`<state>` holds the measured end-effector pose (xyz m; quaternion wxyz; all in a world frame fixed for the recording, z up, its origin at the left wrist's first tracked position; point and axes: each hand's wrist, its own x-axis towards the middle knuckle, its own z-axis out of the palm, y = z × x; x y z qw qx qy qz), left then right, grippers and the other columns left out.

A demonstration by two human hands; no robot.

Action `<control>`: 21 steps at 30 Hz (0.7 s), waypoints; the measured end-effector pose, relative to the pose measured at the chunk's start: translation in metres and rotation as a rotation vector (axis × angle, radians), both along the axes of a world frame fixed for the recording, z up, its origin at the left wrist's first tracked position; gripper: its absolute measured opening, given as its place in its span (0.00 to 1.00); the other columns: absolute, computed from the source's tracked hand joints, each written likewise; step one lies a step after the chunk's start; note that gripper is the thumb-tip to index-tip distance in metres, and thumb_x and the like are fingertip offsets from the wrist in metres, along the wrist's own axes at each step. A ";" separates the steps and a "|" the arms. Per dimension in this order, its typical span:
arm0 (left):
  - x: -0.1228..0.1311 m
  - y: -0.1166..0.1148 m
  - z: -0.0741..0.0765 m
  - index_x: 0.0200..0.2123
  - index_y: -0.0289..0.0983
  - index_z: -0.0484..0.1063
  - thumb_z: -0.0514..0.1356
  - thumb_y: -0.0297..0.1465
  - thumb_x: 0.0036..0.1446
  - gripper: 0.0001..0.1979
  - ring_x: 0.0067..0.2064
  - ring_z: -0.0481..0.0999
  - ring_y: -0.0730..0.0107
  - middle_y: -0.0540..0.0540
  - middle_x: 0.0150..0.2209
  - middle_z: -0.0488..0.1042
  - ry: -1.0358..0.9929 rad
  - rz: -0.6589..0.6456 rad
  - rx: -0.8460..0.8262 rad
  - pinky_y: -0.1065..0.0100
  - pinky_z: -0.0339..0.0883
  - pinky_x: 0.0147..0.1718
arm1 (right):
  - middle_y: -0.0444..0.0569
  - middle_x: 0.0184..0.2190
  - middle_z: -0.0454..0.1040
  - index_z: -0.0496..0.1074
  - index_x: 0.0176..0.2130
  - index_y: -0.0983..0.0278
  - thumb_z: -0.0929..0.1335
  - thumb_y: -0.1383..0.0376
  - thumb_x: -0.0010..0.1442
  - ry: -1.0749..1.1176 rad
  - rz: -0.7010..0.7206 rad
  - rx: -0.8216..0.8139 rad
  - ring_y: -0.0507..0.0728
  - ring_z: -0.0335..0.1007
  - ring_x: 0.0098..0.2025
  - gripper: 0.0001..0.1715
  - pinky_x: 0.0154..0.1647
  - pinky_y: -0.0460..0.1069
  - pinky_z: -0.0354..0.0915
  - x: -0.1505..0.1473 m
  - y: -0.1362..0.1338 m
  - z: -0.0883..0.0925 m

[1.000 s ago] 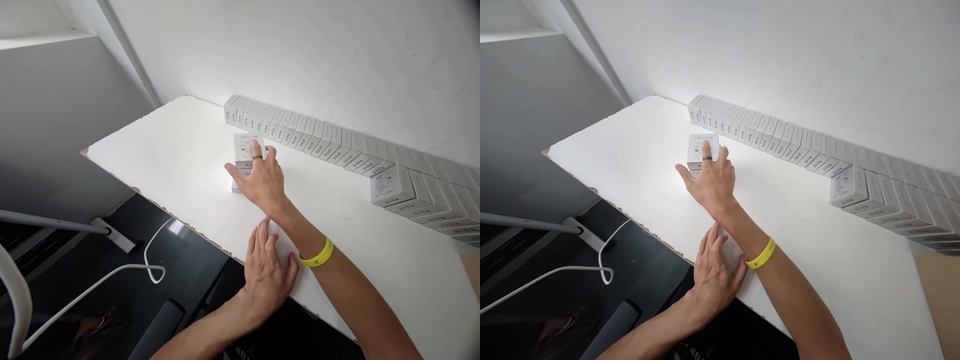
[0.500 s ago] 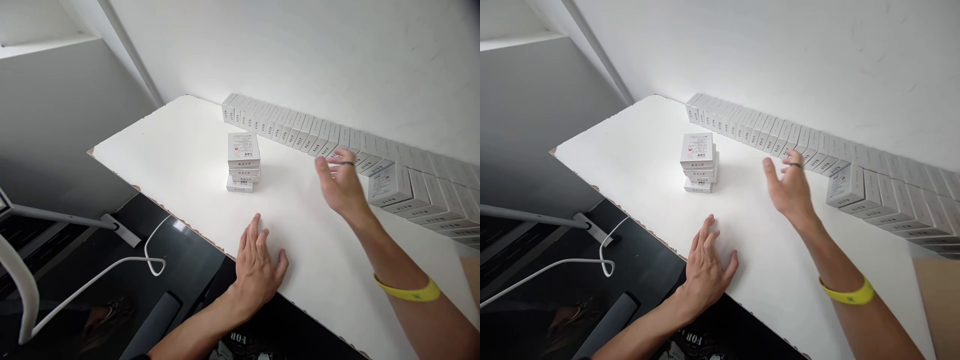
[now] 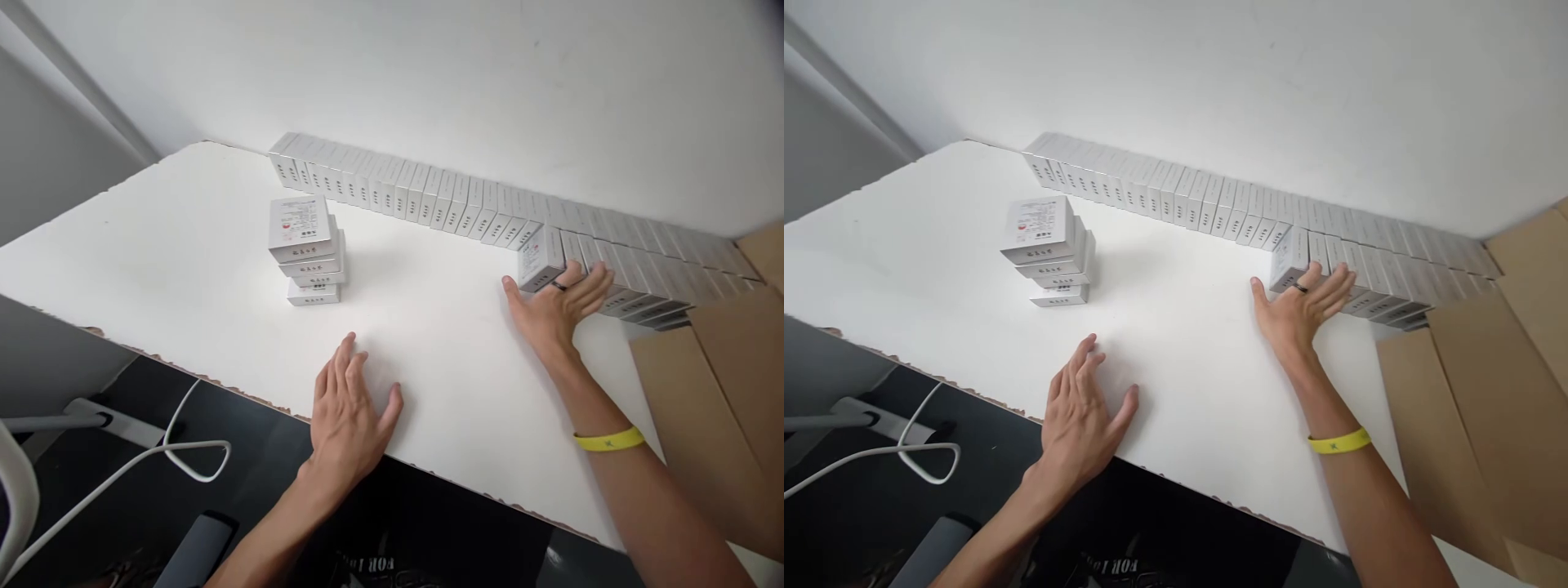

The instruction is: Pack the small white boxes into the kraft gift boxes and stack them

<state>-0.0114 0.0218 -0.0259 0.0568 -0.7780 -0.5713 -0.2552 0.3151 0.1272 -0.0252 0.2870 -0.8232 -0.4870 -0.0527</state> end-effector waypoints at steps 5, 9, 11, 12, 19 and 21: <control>0.001 0.001 0.000 0.61 0.30 0.61 0.58 0.40 0.72 0.23 0.64 0.77 0.32 0.21 0.68 0.68 0.026 -0.002 0.003 0.40 0.74 0.57 | 0.74 0.76 0.31 0.43 0.71 0.68 0.67 0.43 0.64 -0.033 0.014 0.000 0.81 0.18 0.79 0.53 0.76 0.79 0.29 -0.001 0.001 -0.005; 0.001 -0.003 -0.003 0.61 0.30 0.60 0.58 0.40 0.72 0.24 0.64 0.76 0.31 0.20 0.68 0.68 0.030 -0.015 0.038 0.41 0.73 0.58 | 0.73 0.73 0.40 0.48 0.67 0.66 0.67 0.42 0.64 -0.037 0.002 0.018 0.80 0.27 0.78 0.48 0.74 0.79 0.38 0.006 0.000 -0.001; 0.003 -0.003 -0.005 0.62 0.30 0.60 0.59 0.40 0.72 0.24 0.65 0.76 0.31 0.20 0.68 0.68 0.036 -0.013 0.041 0.41 0.73 0.58 | 0.73 0.71 0.44 0.50 0.65 0.66 0.68 0.42 0.64 -0.037 -0.005 0.021 0.79 0.34 0.76 0.46 0.73 0.79 0.40 0.009 0.001 0.003; 0.004 -0.002 -0.005 0.62 0.30 0.60 0.59 0.40 0.71 0.25 0.65 0.76 0.31 0.20 0.68 0.68 0.035 -0.013 0.040 0.41 0.74 0.58 | 0.73 0.71 0.45 0.51 0.64 0.66 0.68 0.43 0.63 -0.037 -0.007 0.019 0.79 0.36 0.76 0.45 0.73 0.79 0.41 0.009 0.002 0.005; -0.008 -0.008 0.004 0.60 0.37 0.62 0.62 0.35 0.69 0.21 0.65 0.76 0.38 0.25 0.69 0.67 -0.246 -0.013 -0.013 0.39 0.75 0.58 | 0.69 0.73 0.46 0.60 0.61 0.62 0.69 0.39 0.63 -0.139 0.156 0.124 0.79 0.40 0.77 0.41 0.75 0.80 0.44 -0.004 -0.061 0.052; -0.027 -0.043 0.000 0.53 0.42 0.66 0.62 0.30 0.67 0.13 0.58 0.80 0.48 0.35 0.60 0.75 -0.404 -0.080 -0.016 0.44 0.77 0.56 | 0.62 0.66 0.58 0.67 0.55 0.57 0.72 0.39 0.61 -0.061 0.276 0.205 0.76 0.55 0.72 0.34 0.70 0.78 0.58 -0.016 -0.123 0.065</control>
